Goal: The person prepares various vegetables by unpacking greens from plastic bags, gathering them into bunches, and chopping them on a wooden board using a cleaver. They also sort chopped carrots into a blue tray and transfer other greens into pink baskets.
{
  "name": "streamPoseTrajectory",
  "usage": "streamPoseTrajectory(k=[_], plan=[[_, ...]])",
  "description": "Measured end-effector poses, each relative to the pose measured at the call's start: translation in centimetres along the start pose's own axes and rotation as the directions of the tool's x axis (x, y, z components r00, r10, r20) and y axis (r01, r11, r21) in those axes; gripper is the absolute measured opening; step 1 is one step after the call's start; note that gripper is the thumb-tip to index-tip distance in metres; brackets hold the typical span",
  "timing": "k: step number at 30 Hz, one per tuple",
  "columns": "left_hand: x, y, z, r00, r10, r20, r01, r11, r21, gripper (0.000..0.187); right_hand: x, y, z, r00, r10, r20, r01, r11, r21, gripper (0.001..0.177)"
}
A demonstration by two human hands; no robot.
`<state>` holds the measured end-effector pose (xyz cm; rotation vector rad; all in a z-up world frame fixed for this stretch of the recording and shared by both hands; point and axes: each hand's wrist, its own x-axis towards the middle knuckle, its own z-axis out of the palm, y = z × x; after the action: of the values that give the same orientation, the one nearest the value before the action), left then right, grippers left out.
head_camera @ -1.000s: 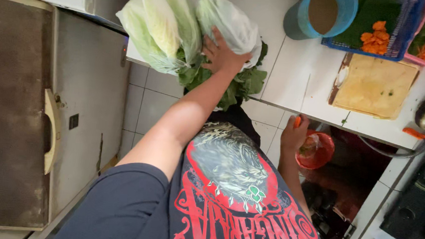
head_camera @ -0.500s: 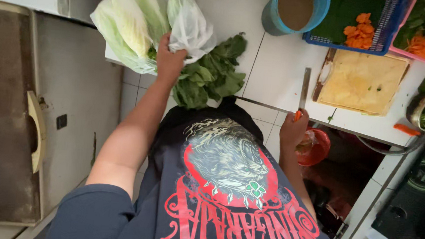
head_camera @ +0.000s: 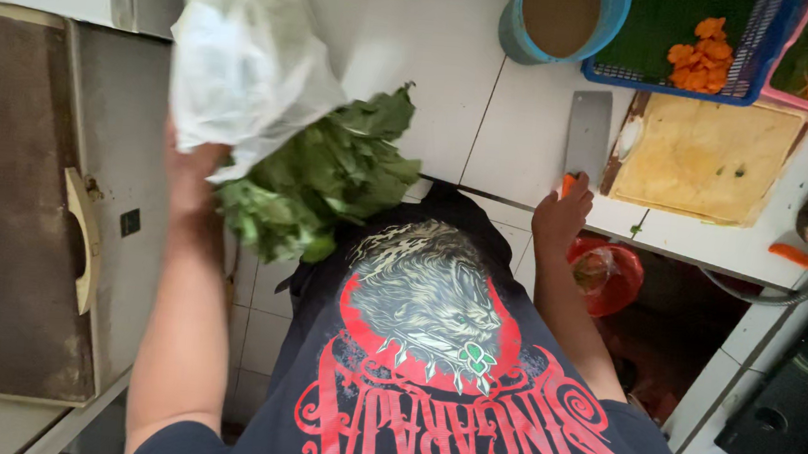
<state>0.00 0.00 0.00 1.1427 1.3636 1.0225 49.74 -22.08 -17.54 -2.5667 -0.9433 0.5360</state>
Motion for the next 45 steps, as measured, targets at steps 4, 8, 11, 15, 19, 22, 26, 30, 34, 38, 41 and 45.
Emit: streamPoseTrajectory(k=[4,8,11,15,19,22,26,30,34,38,41,45], plan=[[-2.1,3.6,-2.8,0.998,0.061,0.019,-0.057,0.986,-0.157,0.067,0.9,-1.9,-0.7,0.989,-0.119,-0.087,0.101,0.977,-0.190,0.055],[-2.7,7.1,-0.4,0.991,0.100,0.093,-0.080,0.975,-0.206,0.066,3.7,-9.0,2.6,0.931,-0.358,0.070,0.294,0.849,0.439,0.029],[-2.9,8.8,3.3,0.985,0.080,0.151,-0.043,0.971,-0.234,0.066,4.7,-19.0,6.2,0.719,-0.414,0.558,-0.317,0.519,0.794,0.054],[-2.2,8.6,9.0,0.974,-0.040,0.224,0.082,0.980,-0.181,0.073,3.0,-25.9,7.3,0.482,-0.713,0.509,-0.034,0.565,0.824,0.066],[-0.6,4.8,15.6,0.959,-0.203,0.199,0.238,0.957,-0.168,0.068,3.1,-25.9,7.0,0.647,-0.556,0.522,-0.013,0.676,0.737,0.065],[1.7,0.2,19.3,0.970,-0.124,0.209,0.176,0.951,-0.253,0.063,4.8,-24.4,6.6,0.751,-0.424,0.506,-0.138,0.649,0.748,0.064],[4.0,-5.6,21.7,0.966,0.187,0.180,-0.147,0.966,-0.214,0.059,8.6,-21.2,6.0,0.839,-0.223,0.496,-0.357,0.461,0.812,0.066],[6.2,-10.4,21.4,0.926,0.327,0.186,-0.361,0.913,0.192,0.057,9.6,-17.7,6.3,0.818,-0.162,0.551,-0.488,0.311,0.816,0.068],[5.4,-12.3,21.1,0.846,0.216,0.488,-0.475,0.721,0.504,0.068,6.9,-16.2,6.5,0.808,-0.235,0.541,-0.173,0.782,0.599,0.069],[3.5,-10.0,20.6,0.834,0.233,0.499,-0.528,0.596,0.604,0.066,2.9,-13.5,5.2,0.924,-0.099,0.368,-0.155,0.784,0.600,0.064],[2.9,-6.9,18.1,0.818,0.227,0.529,-0.517,0.693,0.502,0.055,0.9,-6.9,3.1,0.981,-0.051,-0.189,0.118,0.926,0.360,0.044],[0.8,-3.7,10.9,0.844,0.262,0.467,-0.520,0.609,0.599,0.024,-1.9,1.8,1.5,0.993,0.085,-0.084,-0.085,0.996,-0.007,0.062]])
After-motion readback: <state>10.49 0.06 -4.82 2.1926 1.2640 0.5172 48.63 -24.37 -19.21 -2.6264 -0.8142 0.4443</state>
